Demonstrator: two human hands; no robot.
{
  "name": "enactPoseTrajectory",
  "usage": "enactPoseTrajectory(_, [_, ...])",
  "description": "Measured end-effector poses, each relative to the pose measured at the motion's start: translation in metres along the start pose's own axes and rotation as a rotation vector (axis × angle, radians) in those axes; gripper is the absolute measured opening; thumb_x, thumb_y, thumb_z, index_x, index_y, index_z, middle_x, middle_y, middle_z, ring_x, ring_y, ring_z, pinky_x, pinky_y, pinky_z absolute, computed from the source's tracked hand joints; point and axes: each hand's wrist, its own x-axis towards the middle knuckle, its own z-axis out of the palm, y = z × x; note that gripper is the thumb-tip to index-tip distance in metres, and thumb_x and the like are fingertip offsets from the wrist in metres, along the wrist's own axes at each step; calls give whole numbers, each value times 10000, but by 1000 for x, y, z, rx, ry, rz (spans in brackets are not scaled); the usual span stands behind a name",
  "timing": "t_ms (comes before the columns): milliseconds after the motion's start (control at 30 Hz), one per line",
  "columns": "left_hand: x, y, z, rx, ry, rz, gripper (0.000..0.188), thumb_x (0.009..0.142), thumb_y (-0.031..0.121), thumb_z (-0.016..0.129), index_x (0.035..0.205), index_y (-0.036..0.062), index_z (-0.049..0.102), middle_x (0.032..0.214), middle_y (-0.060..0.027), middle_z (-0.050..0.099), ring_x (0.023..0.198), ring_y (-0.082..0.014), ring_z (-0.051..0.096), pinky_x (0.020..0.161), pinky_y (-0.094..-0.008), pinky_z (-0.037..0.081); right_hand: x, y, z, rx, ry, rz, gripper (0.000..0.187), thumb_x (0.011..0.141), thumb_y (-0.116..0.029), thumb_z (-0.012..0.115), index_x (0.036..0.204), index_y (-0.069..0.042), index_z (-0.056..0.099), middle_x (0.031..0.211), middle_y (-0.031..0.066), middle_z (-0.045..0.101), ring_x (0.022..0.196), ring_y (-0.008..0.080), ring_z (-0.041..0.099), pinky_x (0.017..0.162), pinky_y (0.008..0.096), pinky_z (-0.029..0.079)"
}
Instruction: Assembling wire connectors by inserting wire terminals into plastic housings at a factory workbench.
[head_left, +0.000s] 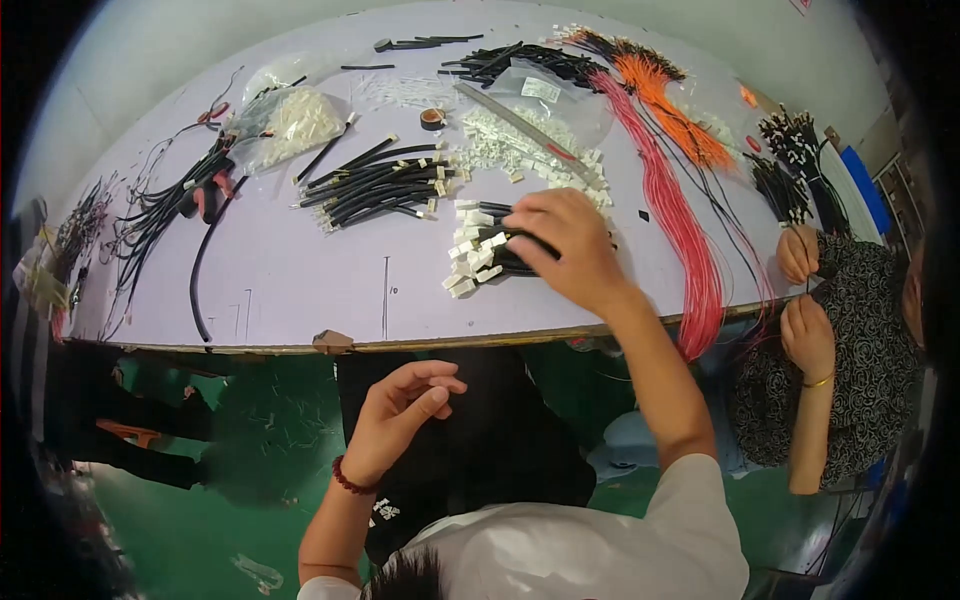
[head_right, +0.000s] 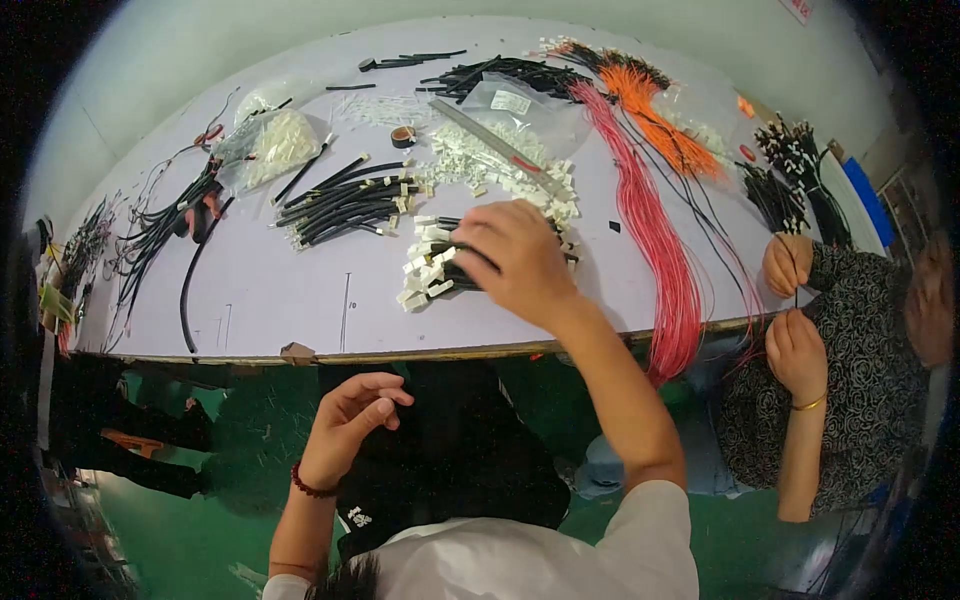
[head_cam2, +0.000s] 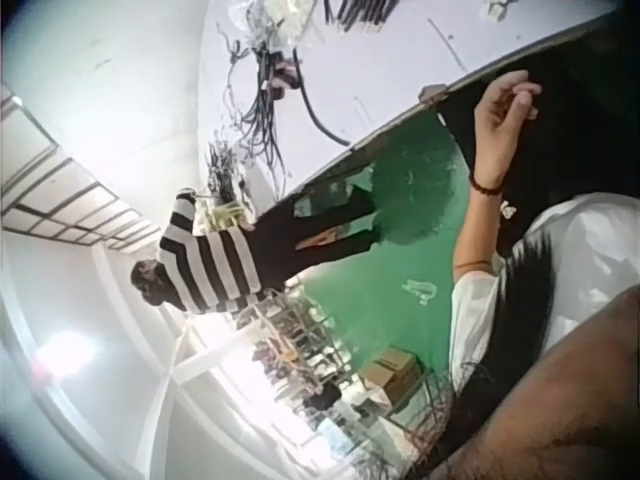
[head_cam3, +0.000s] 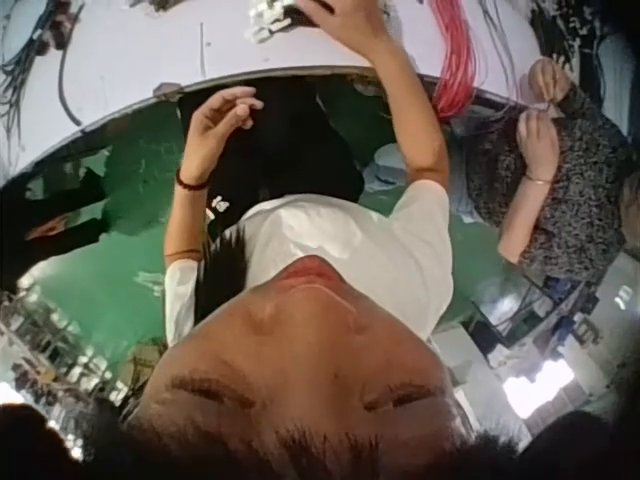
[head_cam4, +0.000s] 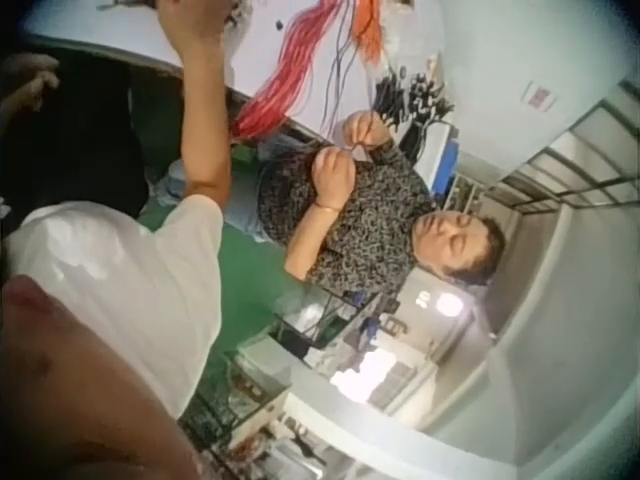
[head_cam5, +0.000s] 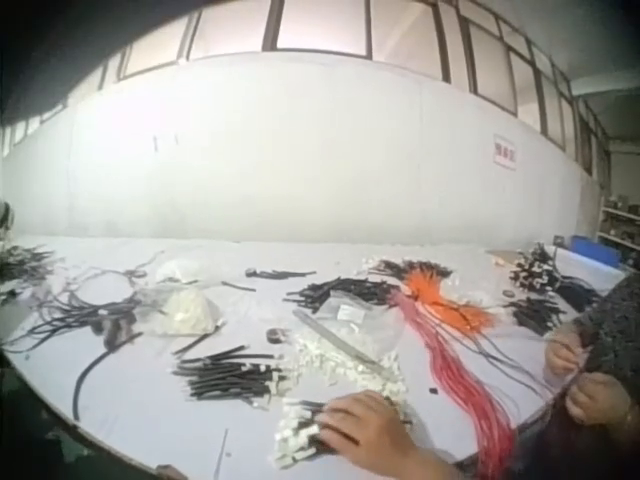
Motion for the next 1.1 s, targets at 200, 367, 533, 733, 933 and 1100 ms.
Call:
enactPoseTrajectory(200, [19,36,-9,173,-69,122,238,917,50,575,1147,-12,591,1011,-99,662,847,-99,585,770,-238,481,14,68,-13,-13,53,222,139,814,-63,640,948,-34,665,952,112,644,902,288,609,804,352,471])
enactPoseTrajectory(367, [56,71,-29,685,122,349,191,904,69,594,1072,-14,631,973,-66,670,845,-98,593,737,-234,481,28,81,1,-4,-84,271,131,828,-51,613,945,-26,668,921,121,648,863,283,618,776,328,474])
enactPoseTrajectory(533, [109,81,-78,1023,391,530,201,858,67,631,1057,48,648,957,-44,673,790,-134,618,671,-272,500,55,58,23,95,-285,321,137,825,-83,623,945,-39,672,918,119,644,837,271,620,736,331,481])
enactPoseTrajectory(733, [118,73,-94,1029,582,565,242,822,17,641,1058,69,655,995,-52,668,798,-151,626,658,-267,507,86,36,71,97,-285,48,157,808,-117,641,952,-59,665,956,92,630,863,289,609,757,362,496])
enactPoseTrajectory(933, [88,57,-68,878,477,558,203,813,0,627,1009,47,650,943,-72,671,766,-182,642,665,-274,504,94,41,90,-36,-342,-26,133,790,-92,627,910,-49,664,917,84,625,890,294,598,769,378,492])
enactPoseTrajectory(1100, [55,44,-44,685,213,441,198,884,24,597,1078,6,634,978,-73,666,889,-127,618,760,-251,497,87,17,65,64,-146,94,147,802,-58,612,935,-26,664,882,99,626,796,266,600,709,341,482])
